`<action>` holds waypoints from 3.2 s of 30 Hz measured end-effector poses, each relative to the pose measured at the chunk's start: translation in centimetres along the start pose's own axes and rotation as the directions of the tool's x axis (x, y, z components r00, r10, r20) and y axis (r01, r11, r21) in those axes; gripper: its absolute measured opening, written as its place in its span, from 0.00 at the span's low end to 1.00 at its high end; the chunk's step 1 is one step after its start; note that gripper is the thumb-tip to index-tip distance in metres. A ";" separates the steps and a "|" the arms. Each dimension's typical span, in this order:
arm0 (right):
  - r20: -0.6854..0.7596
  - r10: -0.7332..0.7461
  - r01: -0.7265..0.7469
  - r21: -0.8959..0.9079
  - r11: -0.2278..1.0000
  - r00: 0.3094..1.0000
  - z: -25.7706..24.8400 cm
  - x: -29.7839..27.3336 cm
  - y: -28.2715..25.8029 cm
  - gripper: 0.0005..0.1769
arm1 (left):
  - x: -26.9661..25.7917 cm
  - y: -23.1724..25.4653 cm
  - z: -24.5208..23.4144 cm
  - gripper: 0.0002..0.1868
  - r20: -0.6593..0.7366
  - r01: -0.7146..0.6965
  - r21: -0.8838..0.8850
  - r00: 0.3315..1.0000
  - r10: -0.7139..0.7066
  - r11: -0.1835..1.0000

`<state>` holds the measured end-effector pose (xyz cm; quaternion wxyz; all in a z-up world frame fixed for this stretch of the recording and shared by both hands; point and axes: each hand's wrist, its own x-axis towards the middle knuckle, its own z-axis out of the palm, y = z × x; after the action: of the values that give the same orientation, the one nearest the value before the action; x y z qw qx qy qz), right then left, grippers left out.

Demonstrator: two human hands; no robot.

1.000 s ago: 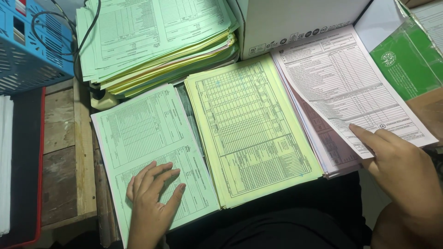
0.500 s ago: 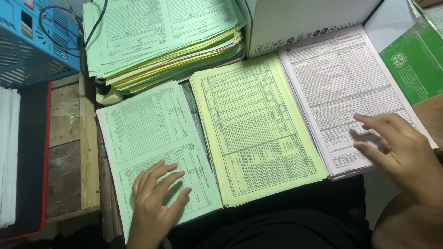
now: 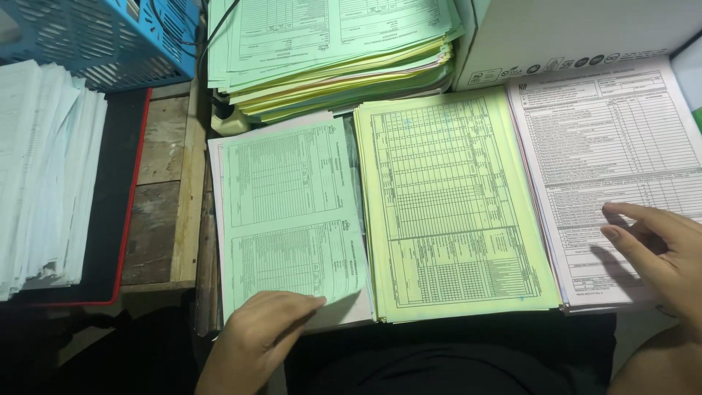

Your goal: Sorting and organizing various paper documents into different stacks and folders

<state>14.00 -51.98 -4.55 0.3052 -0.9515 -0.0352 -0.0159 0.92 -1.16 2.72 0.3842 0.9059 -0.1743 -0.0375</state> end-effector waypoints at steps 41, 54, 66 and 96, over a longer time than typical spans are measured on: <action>-0.015 0.209 -0.171 0.522 0.836 0.978 1.9 0.0 6.0 0.11 | 13.2 6.6 -5.6 0.03 -0.035 -0.439 0.870 0.396 0.918 0.223; -0.100 0.193 -0.125 0.465 0.876 0.976 0.8 -0.3 0.9 0.07 | 13.3 -1.3 -2.1 0.36 -0.094 -0.380 0.596 0.842 0.532 0.707; -0.124 0.143 -0.075 0.438 0.896 0.982 0.7 0.0 0.7 0.08 | 13.9 1.7 -7.3 0.23 -0.532 0.469 -0.197 0.687 -0.495 0.861; -0.088 0.136 -0.087 0.419 0.904 0.987 0.5 -0.1 0.9 0.08 | 18.7 -8.4 -13.2 0.39 -0.496 0.415 0.776 0.867 0.054 0.476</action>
<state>13.94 -52.44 -5.54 0.5017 -0.8631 0.0346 -0.0455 23.47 6.82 7.22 -0.0989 0.9687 0.0261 0.2263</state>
